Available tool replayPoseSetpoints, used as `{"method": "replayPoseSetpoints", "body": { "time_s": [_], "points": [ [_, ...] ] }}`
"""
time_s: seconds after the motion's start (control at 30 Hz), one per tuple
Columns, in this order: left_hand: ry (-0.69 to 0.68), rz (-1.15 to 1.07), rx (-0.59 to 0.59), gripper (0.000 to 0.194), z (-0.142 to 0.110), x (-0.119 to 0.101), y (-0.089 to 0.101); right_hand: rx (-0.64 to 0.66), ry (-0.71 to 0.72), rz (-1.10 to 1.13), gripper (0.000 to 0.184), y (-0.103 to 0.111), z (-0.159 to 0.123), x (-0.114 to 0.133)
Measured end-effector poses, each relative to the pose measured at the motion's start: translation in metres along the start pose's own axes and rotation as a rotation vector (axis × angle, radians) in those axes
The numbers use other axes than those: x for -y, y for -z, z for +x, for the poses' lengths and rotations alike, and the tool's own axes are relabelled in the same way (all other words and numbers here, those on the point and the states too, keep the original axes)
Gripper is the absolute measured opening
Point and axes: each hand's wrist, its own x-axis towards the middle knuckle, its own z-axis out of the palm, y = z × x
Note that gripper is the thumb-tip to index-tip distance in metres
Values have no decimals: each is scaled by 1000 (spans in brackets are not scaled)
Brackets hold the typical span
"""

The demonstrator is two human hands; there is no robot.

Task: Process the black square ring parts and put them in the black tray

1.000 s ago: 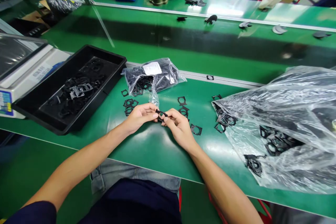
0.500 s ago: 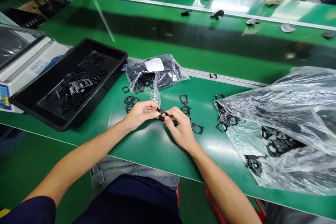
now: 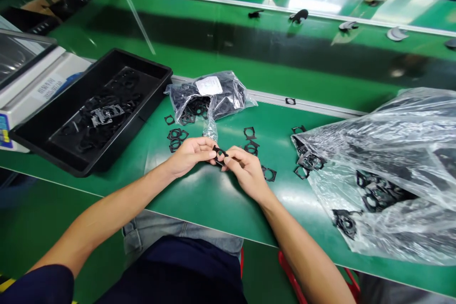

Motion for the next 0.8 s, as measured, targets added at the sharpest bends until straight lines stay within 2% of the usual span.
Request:
{"method": "replayPoseSetpoints", "body": {
  "time_s": [0.13, 0.27, 0.47, 0.7, 0.8],
  "points": [
    [-30, 64, -45, 44, 1, 0, 1, -28, 39, -89, 29, -1, 0, -4],
    [-52, 85, -70, 43, 1, 0, 2, -27, 12, -92, 28, -3, 0, -6],
    [-12, 38, -12, 45, 1, 0, 4, -33, -24, -76, 30, -6, 0, -5],
    [33, 141, 18, 37, 0, -7, 9, -42, -28, -81, 27, -6, -1, -7],
    [77, 180, 83, 34, 0, -8, 11, -34, -53, -48, 27, -5, -1, -9]
  ]
}}
